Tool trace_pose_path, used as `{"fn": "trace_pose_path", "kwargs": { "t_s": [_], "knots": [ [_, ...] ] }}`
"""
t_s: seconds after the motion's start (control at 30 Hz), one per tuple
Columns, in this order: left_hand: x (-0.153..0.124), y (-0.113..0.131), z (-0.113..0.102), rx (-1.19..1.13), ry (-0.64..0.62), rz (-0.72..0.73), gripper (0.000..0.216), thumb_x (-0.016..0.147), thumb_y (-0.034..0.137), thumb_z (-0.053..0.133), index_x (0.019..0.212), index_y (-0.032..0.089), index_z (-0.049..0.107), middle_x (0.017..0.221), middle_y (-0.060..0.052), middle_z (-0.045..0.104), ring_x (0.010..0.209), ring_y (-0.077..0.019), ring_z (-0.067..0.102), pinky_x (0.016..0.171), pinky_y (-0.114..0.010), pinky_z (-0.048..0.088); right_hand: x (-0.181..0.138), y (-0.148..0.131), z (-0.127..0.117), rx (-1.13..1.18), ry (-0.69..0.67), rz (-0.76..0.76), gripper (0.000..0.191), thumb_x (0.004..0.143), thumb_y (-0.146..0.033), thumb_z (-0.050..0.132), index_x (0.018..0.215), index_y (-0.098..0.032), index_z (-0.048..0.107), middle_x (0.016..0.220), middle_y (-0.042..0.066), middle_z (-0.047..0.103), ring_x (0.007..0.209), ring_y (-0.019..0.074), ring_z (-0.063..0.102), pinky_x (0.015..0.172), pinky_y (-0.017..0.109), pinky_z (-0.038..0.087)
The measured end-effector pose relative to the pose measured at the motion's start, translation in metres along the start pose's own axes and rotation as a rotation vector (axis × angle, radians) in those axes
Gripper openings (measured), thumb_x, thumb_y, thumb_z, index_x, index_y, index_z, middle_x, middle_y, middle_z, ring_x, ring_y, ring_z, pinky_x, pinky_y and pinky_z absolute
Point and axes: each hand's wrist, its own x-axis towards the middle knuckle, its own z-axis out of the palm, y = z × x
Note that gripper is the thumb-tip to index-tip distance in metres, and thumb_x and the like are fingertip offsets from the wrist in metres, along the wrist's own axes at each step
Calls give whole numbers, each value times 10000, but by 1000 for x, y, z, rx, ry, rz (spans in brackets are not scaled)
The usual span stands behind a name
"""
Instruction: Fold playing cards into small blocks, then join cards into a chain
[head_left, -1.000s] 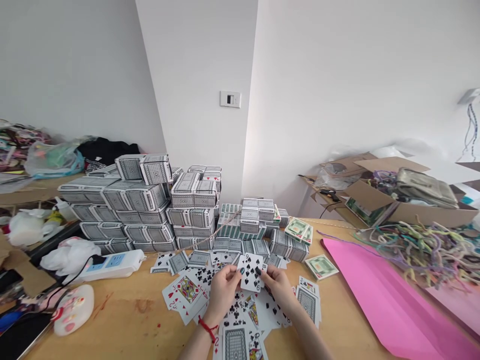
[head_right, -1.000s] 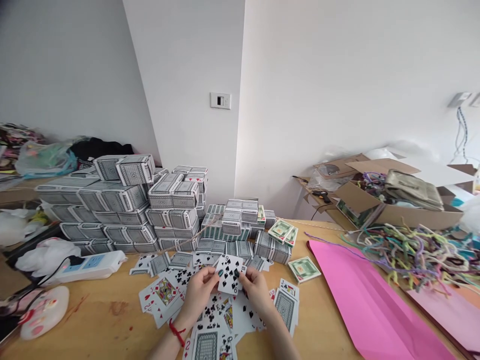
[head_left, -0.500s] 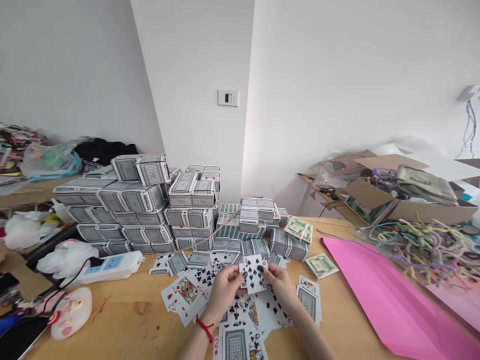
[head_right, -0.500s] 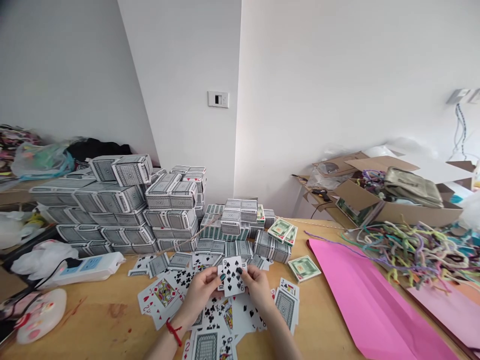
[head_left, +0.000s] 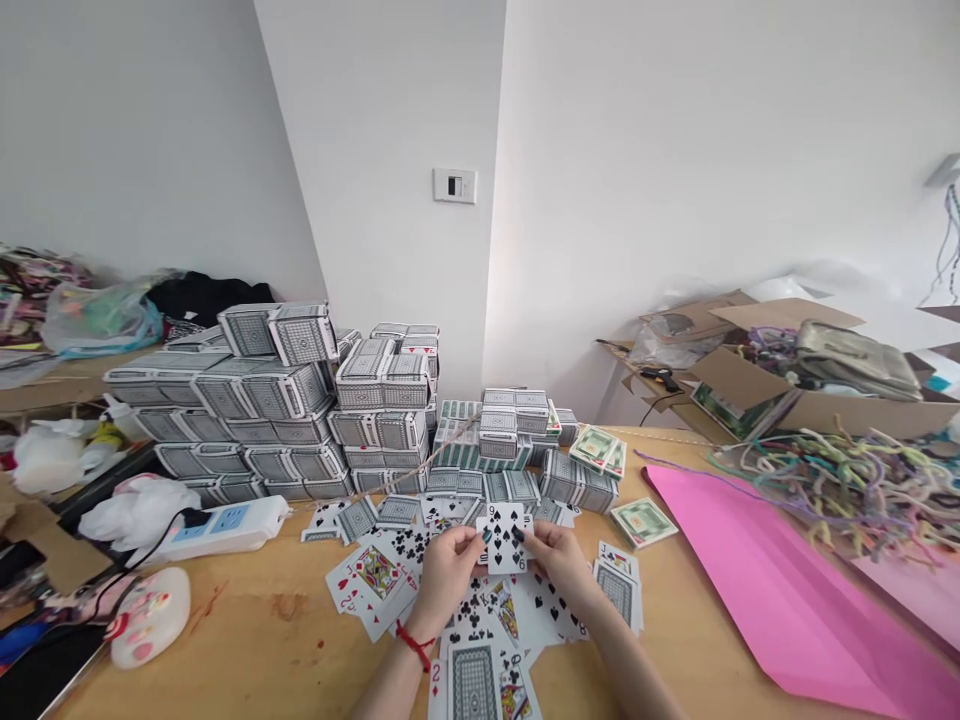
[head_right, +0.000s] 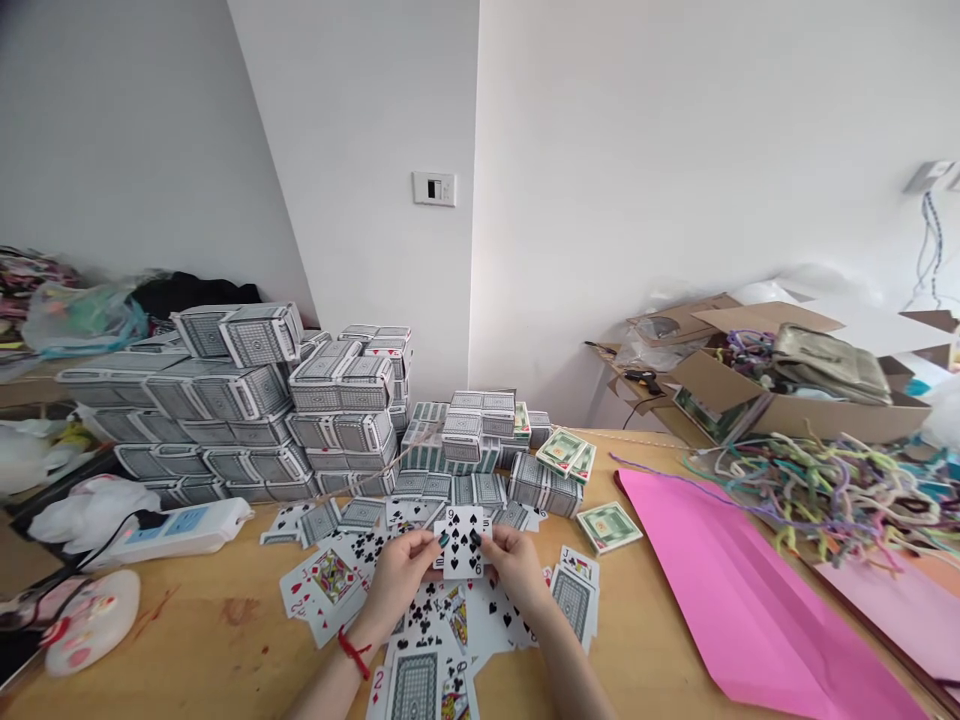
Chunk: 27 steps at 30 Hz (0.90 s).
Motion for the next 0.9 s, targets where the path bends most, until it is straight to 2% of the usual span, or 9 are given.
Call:
{"fn": "trace_pose_path", "kwargs": {
  "t_s": [0.17, 0.27, 0.57, 0.9],
  "knots": [
    [4, -7, -1, -21, 25, -12, 218, 698, 340, 568, 796, 160, 644, 633, -8, 632, 620, -174, 614, 623, -313, 535, -1, -3, 1, 9, -7, -1, 396, 649, -563, 567, 574, -187, 472, 451, -60, 425, 372, 76, 373, 378, 209, 285],
    [6, -10, -1, -51, -19, -14, 241, 697, 324, 572, 848, 151, 645, 681, -22, 660, 644, -181, 626, 650, -321, 533, 0, -3, 1, 18, -4, -3, 392, 633, -553, 586, 559, -187, 466, 443, -63, 420, 365, 74, 374, 370, 207, 290],
    [9, -15, -1, -61, 56, -33, 238, 662, 340, 609, 796, 148, 650, 666, -21, 658, 647, -192, 629, 637, -340, 540, 0, -3, 2, 25, -1, 17, 380, 654, -555, 567, 601, -184, 506, 482, -51, 466, 372, 81, 404, 381, 216, 330],
    [8, -17, -3, -4, 50, -9, 305, 678, 364, 594, 881, 142, 650, 718, -47, 670, 704, -212, 638, 648, -344, 539, 2, 3, -1, -3, -8, 4, 382, 653, -560, 570, 645, -179, 536, 457, -50, 456, 377, 95, 425, 386, 218, 328]
  ]
}}
